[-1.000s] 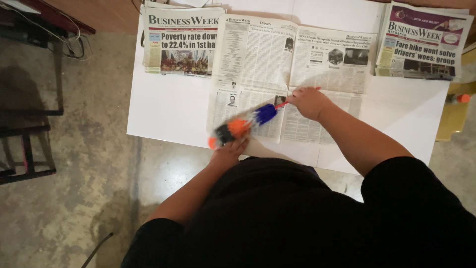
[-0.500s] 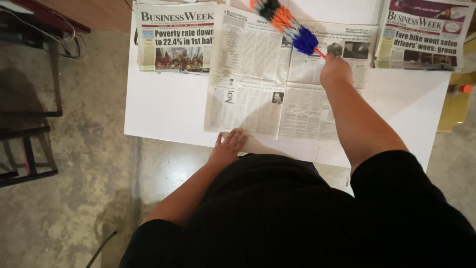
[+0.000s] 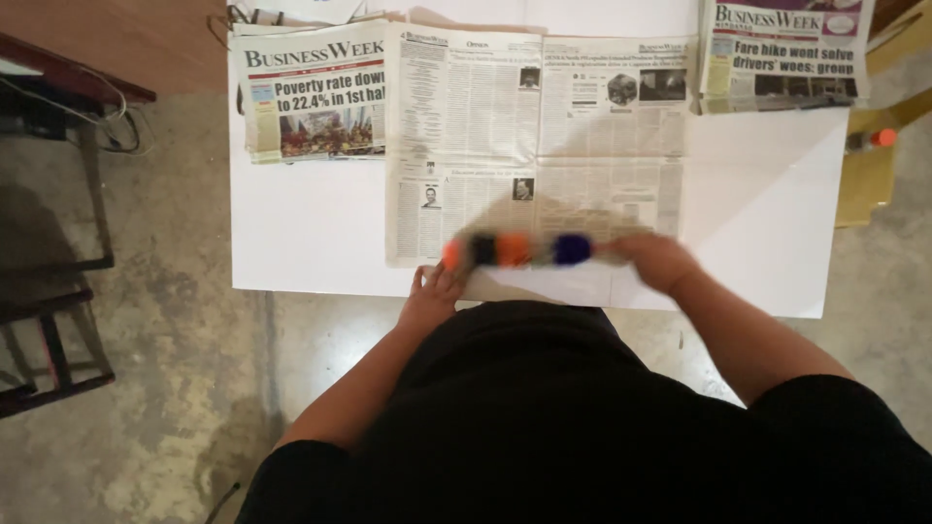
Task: The person dusts and organizes stacks of newspapers on a table by holding each newspaper with one hand and wiping its surface with a duster held in the other hand, then folding and stacking the newspapers.
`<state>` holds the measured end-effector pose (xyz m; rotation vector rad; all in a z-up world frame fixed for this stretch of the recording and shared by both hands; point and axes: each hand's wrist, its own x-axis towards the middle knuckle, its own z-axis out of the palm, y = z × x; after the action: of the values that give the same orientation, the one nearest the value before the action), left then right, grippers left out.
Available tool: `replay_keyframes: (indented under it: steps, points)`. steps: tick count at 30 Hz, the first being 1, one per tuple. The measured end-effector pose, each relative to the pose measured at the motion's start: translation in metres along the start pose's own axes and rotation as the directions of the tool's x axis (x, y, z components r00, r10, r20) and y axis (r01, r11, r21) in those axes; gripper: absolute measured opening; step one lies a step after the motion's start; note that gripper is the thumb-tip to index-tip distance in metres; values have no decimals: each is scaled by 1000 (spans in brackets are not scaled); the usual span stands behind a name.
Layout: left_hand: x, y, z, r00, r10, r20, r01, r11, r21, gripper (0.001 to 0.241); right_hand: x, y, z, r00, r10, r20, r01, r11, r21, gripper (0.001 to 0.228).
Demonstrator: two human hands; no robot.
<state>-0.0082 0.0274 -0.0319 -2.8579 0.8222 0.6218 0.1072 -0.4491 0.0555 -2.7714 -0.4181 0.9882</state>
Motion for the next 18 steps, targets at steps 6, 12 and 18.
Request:
replay_keyframes:
  steps: [6, 12, 18]
  points:
    - [-4, 1, -72, 994, -71, -77, 43, 946, -321, 79, 1, 29, -63, 894, 398, -204, -414, 909, -40, 41]
    - [-9, 2, -83, 997, -70, -25, 59, 949, -309, 76, 21, 23, -66, 712, 661, -236, -605, 749, 271, 32]
    - [-2, 3, -89, 996, -62, 69, 81, 943, -324, 71, 4, -45, 7, 810, 514, -283, -417, 843, 340, 28]
